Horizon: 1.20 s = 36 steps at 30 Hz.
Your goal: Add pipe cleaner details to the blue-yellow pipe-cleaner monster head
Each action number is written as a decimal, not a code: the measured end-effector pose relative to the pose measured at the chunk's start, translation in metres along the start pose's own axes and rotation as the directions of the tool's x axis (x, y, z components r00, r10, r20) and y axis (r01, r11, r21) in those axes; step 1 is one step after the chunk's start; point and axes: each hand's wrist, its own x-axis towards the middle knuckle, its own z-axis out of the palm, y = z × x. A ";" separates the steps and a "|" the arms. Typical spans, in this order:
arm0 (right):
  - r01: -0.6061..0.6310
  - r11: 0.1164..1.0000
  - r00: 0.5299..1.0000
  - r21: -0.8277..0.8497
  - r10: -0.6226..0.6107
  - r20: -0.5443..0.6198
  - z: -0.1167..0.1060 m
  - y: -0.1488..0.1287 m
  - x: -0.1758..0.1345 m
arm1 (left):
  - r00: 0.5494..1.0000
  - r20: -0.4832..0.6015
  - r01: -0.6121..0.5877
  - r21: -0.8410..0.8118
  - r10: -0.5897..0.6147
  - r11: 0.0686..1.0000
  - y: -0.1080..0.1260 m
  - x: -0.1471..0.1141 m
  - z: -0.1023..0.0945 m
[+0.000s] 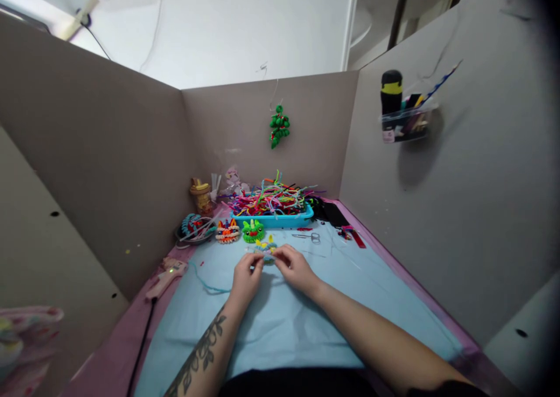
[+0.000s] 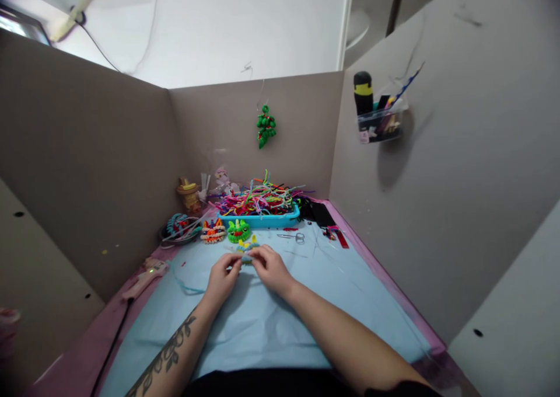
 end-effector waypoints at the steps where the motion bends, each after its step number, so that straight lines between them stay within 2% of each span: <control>1: -0.020 0.999 1.000 0.038 0.020 0.002 0.004 -0.002 -0.002 | 1.000 0.013 0.004 0.008 -0.004 1.000 -0.001 0.000 0.000; 7: -0.111 0.985 0.993 0.132 0.115 -0.017 0.010 0.004 -0.003 | 0.991 0.124 -0.067 0.191 0.044 0.979 -0.005 -0.002 0.000; 10: -0.084 0.983 0.996 0.166 0.090 -0.029 0.010 0.008 -0.003 | 0.988 0.139 -0.087 0.205 0.059 0.975 -0.002 -0.002 0.001; 17: 0.029 0.986 0.999 0.166 -0.021 -0.050 0.007 0.000 -0.003 | 0.987 0.161 -0.021 0.155 -0.005 0.988 0.001 -0.001 0.000; 22: 0.142 0.986 0.986 0.083 -0.134 -0.096 0.006 -0.002 -0.002 | 0.981 0.154 0.099 0.112 -0.116 0.989 0.006 -0.002 0.003; 28: 0.282 0.946 0.950 -0.162 -0.299 -0.093 0.012 0.007 -0.005 | 0.952 0.231 0.218 -0.050 -0.201 0.975 0.013 0.000 0.008; 32: 0.305 0.942 0.940 -0.142 -0.322 -0.110 0.015 0.007 -0.005 | 0.967 0.181 0.193 -0.055 -0.181 0.980 0.008 0.002 0.007; 36: 0.324 0.945 0.943 -0.045 -0.327 -0.056 0.011 0.001 -0.006 | 0.983 0.103 0.158 -0.024 -0.155 0.987 0.004 0.000 0.006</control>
